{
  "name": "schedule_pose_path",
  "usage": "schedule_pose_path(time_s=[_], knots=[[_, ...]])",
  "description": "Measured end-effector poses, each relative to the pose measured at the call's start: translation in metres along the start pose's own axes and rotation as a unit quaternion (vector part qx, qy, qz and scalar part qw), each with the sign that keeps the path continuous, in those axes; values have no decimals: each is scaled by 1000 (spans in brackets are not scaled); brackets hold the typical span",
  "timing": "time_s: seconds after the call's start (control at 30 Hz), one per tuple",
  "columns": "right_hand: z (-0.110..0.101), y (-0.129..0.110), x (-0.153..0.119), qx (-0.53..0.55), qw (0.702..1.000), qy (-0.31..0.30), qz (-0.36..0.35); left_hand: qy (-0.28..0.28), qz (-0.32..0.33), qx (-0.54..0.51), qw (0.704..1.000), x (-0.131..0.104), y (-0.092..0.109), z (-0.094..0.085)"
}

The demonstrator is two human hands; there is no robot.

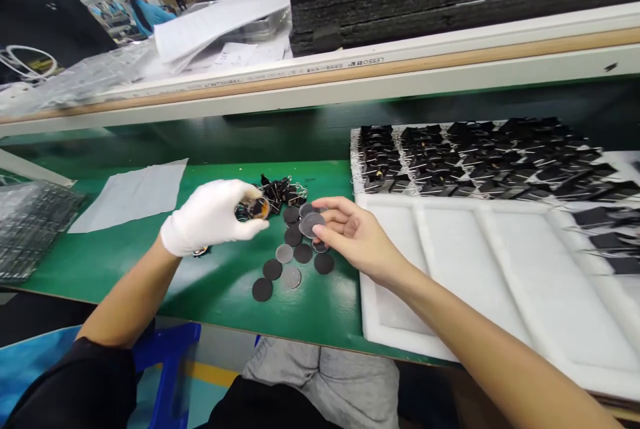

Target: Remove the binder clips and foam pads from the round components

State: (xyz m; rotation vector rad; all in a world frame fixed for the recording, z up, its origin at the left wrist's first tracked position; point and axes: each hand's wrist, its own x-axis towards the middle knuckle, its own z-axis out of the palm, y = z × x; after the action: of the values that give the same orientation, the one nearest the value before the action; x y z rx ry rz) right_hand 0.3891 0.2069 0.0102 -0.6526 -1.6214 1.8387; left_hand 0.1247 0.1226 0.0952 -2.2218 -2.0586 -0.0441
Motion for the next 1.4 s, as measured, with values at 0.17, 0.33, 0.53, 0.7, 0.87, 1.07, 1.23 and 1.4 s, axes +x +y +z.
schedule_pose_path(time_s=[0.17, 0.33, 0.53, 0.7, 0.87, 1.07, 1.23, 1.4], knots=[[-2, 3, -5, 3, 1000, 7, -9, -9, 140, 10, 990, 27, 61, 18], [-6, 7, -8, -63, 998, 24, 10, -8, 233, 40, 971, 34, 77, 30], [-13, 7, -2, 5, 996, 20, 83, -54, 153, 11, 987, 42, 38, 6], [-17, 6, 4, 145, 984, 75, 75, -90, -24, 135, 986, 49, -5, 4], [-16, 7, 4, 187, 974, 72, 102, -52, 0, 127, 991, 57, 7, 26], [-15, 10, 5, 179, 975, 71, 109, 16, 46, 86, 995, 70, 21, 51], [-15, 11, 5, 179, 975, 71, 108, -63, 90, 71, 991, 66, 12, 58], [-16, 12, 3, 157, 984, 30, 77, 11, 88, -62, 994, 56, 5, 36]])
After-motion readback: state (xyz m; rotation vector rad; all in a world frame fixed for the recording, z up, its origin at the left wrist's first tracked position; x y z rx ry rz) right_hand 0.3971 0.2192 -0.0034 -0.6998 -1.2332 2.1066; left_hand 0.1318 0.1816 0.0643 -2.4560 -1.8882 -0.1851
